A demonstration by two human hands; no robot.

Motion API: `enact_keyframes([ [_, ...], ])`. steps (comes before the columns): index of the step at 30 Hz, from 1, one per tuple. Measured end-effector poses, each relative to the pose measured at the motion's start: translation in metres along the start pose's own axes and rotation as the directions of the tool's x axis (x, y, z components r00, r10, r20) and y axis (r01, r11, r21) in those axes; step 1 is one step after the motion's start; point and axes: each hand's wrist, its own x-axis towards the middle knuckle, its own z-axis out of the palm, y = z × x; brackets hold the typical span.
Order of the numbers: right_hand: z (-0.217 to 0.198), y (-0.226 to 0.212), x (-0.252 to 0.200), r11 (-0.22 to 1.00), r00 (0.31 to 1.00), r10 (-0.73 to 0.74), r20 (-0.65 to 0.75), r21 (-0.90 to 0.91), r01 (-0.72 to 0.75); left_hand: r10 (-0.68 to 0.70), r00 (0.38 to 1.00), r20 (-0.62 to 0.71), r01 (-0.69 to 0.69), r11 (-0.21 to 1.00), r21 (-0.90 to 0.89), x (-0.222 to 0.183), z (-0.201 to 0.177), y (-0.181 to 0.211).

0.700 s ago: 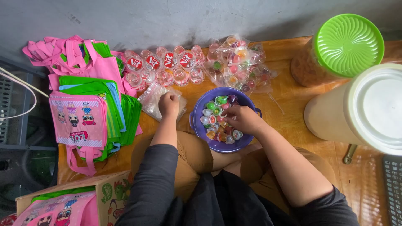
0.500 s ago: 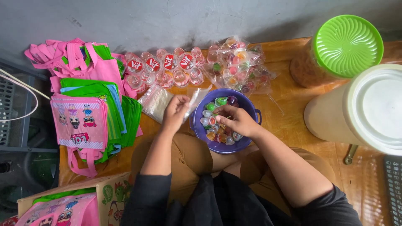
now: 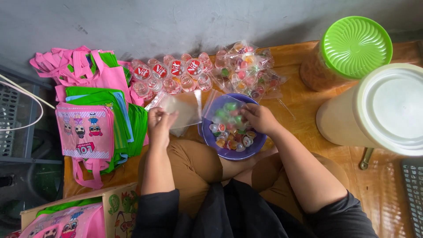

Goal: The person places individual small cups of jelly candies into clear plastic bags by hand.

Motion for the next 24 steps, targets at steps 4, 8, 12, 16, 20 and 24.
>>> enact_keyframes([
  [4, -0.009, 0.008, 0.003, 0.998, 0.997, 0.048, -0.066, -0.032, -0.05, -0.096, 0.969, -0.227, 0.098, 0.995, -0.002, 0.046, -0.047, -0.042],
  [8, -0.005, -0.015, -0.008, 0.999, 0.998, 0.032, -0.047, -0.033, -0.034, -0.236, 0.924, -0.301, 0.268, 0.961, 0.069, 0.075, -0.059, -0.093],
  [12, 0.007, -0.014, -0.013, 1.0, 1.0, 0.028, -0.001, -0.012, -0.028, -0.129, 0.911, -0.392, 0.36, 0.713, 0.602, 0.058, -0.049, -0.088],
  [16, 0.022, -0.031, -0.018, 0.939, 0.993, 0.013, 0.119, 0.34, -0.053, 0.218, 0.972, -0.091, -0.082, 0.672, 0.736, 0.004, 0.005, -0.042],
  [20, 0.042, -0.028, -0.026, 0.852, 0.957, -0.007, 0.292, 0.502, -0.147, -0.266, 0.912, 0.312, 0.305, 0.949, -0.083, -0.066, 0.056, 0.001],
  [24, 0.028, -0.048, -0.037, 0.986, 0.86, -0.116, 0.496, 0.166, 0.037, -0.342, 0.88, 0.33, 0.355, 0.935, 0.021, -0.066, 0.047, -0.035],
])
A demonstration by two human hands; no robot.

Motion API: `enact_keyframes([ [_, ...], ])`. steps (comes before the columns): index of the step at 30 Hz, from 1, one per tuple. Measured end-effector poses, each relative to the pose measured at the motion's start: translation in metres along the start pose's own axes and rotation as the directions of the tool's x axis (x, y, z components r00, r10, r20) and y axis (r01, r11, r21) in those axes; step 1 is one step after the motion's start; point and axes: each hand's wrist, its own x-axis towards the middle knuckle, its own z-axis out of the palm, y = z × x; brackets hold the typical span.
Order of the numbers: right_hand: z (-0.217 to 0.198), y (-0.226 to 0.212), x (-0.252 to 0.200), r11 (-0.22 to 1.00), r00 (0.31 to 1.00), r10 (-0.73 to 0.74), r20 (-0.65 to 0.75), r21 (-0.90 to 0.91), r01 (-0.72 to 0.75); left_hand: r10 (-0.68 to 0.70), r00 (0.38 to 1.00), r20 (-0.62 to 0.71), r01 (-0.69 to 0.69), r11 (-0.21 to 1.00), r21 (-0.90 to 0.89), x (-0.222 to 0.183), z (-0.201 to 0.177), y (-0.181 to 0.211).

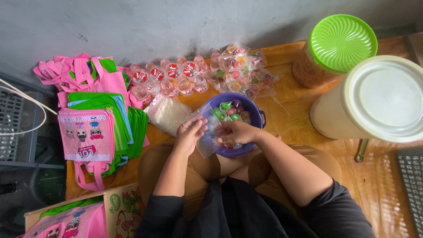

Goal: The person places individual small cups of jelly candies into clear plastic bags by hand.

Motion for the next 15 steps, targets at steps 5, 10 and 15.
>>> enact_keyframes([
  [5, -0.023, -0.006, -0.011, 0.989, 0.961, -0.138, -0.242, 0.018, 0.146, 0.016, 0.967, 0.254, -0.133, 0.882, 0.453, -0.018, 0.021, -0.014],
  [10, -0.02, 0.011, -0.011, 0.97, 0.971, -0.183, -0.154, -0.187, 0.153, -0.037, 0.939, 0.343, -0.151, 0.851, 0.503, -0.02, 0.038, -0.05],
  [15, -0.037, -0.004, -0.018, 0.943, 0.952, -0.148, -0.267, -0.327, 0.055, -0.057, 0.902, 0.429, -0.146, 0.893, 0.425, -0.034, 0.045, -0.004],
])
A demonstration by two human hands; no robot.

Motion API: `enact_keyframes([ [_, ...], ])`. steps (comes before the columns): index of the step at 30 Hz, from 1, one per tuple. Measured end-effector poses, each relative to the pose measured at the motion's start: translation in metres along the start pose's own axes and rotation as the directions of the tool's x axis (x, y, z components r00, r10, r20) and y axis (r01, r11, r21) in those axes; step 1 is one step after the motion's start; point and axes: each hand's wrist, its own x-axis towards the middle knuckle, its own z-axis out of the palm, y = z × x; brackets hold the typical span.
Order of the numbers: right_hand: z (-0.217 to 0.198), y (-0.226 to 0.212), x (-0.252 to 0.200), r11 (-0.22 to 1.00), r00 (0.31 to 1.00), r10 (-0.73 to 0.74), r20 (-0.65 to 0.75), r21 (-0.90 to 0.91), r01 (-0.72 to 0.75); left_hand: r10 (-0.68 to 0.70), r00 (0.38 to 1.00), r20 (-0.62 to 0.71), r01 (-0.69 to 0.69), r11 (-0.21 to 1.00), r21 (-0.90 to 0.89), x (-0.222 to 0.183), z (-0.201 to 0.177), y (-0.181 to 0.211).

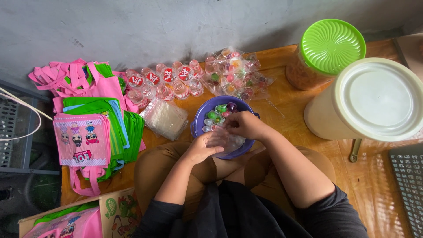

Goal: The person places individual small cups of jelly candies into clear plastic bags by hand.

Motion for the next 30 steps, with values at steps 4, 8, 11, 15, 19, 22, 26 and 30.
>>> enact_keyframes([
  [4, -0.007, 0.025, 0.002, 0.997, 0.994, 0.053, -0.098, 0.061, -0.048, -0.048, 0.998, -0.033, 0.047, 0.998, -0.041, 0.012, -0.013, -0.043],
  [8, 0.013, 0.037, 0.012, 0.998, 0.982, 0.048, -0.184, 0.049, -0.04, 0.072, 0.98, -0.187, -0.045, 0.989, 0.144, 0.031, -0.032, -0.076],
  [11, 0.023, 0.031, 0.014, 0.993, 0.982, 0.063, -0.176, 0.106, -0.044, 0.094, 0.966, -0.239, -0.038, 0.972, 0.231, 0.034, -0.046, -0.082],
  [15, 0.011, 0.011, 0.007, 0.946, 0.992, 0.075, -0.097, 0.321, -0.04, 0.064, 0.961, -0.27, 0.017, 0.958, 0.286, 0.006, -0.031, -0.021],
  [19, 0.006, 0.03, 0.008, 0.952, 0.994, 0.07, -0.088, 0.305, -0.041, 0.13, 0.962, -0.241, -0.081, 0.976, 0.202, 0.022, -0.044, -0.066],
  [22, -0.003, 0.032, 0.004, 0.921, 0.986, 0.07, -0.151, 0.389, -0.005, 0.142, 0.977, -0.161, -0.162, 0.98, -0.119, 0.012, -0.036, -0.037],
  [26, -0.007, 0.025, 0.001, 0.903, 0.976, 0.132, -0.175, 0.426, -0.045, 0.124, 0.909, -0.398, -0.108, 0.992, 0.062, 0.026, -0.047, -0.06],
  [30, 0.002, 0.028, 0.007, 0.903, 0.978, 0.127, -0.166, 0.427, -0.045, 0.221, 0.814, -0.538, -0.049, 0.948, 0.314, 0.029, -0.058, -0.067],
])
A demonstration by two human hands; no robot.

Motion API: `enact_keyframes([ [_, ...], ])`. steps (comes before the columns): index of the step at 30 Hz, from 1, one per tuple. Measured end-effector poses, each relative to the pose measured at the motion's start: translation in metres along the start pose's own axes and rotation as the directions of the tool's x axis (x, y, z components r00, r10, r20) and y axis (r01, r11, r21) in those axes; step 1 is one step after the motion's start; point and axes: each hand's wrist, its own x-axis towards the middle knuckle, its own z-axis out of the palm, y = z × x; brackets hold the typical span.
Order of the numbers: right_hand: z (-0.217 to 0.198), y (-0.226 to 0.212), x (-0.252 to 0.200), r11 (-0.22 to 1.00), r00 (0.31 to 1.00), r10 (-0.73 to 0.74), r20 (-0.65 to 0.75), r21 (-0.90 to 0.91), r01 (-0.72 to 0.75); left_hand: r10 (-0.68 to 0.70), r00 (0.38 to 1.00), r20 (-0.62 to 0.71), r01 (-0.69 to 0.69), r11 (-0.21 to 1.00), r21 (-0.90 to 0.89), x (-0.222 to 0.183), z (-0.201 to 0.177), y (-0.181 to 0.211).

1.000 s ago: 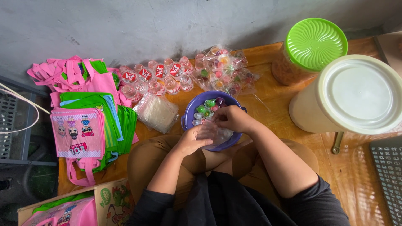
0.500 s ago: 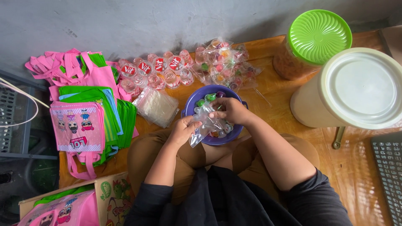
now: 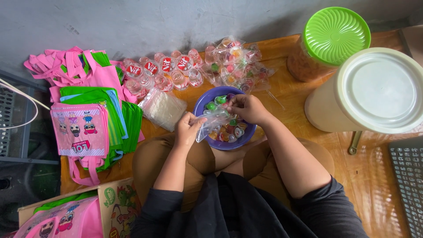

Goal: The person places individual small cups of jelly candies into clear plastic bags by hand.

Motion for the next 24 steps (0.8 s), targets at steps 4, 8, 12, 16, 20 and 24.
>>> enact_keyframes([
  [4, -0.001, -0.008, -0.007, 0.994, 0.998, 0.052, -0.032, 0.094, -0.049, 0.013, 0.999, -0.04, -0.021, 0.977, -0.214, -0.006, -0.015, 0.029],
  [8, 0.001, -0.008, -0.009, 0.993, 0.998, 0.056, 0.015, 0.106, -0.058, 0.042, 0.996, -0.082, -0.052, 0.991, -0.125, -0.012, -0.015, 0.042],
  [12, -0.003, 0.003, -0.004, 0.989, 0.991, 0.086, -0.101, -0.112, -0.097, 0.761, 0.634, -0.138, -0.658, 0.624, 0.421, -0.02, -0.016, 0.081],
  [16, 0.023, -0.018, -0.012, 0.973, 0.988, 0.139, -0.061, -0.176, -0.148, 0.778, 0.615, 0.128, -0.715, 0.481, 0.507, -0.039, 0.005, 0.104],
  [20, 0.043, -0.026, -0.014, 0.973, 0.986, 0.062, 0.157, 0.213, -0.095, 0.619, 0.744, 0.25, -0.655, 0.606, 0.451, -0.037, 0.02, 0.076],
  [24, 0.037, 0.004, -0.005, 0.899, 0.994, 0.101, -0.036, 0.432, -0.075, 0.367, 0.918, 0.148, -0.376, 0.926, 0.034, -0.045, 0.013, 0.084],
])
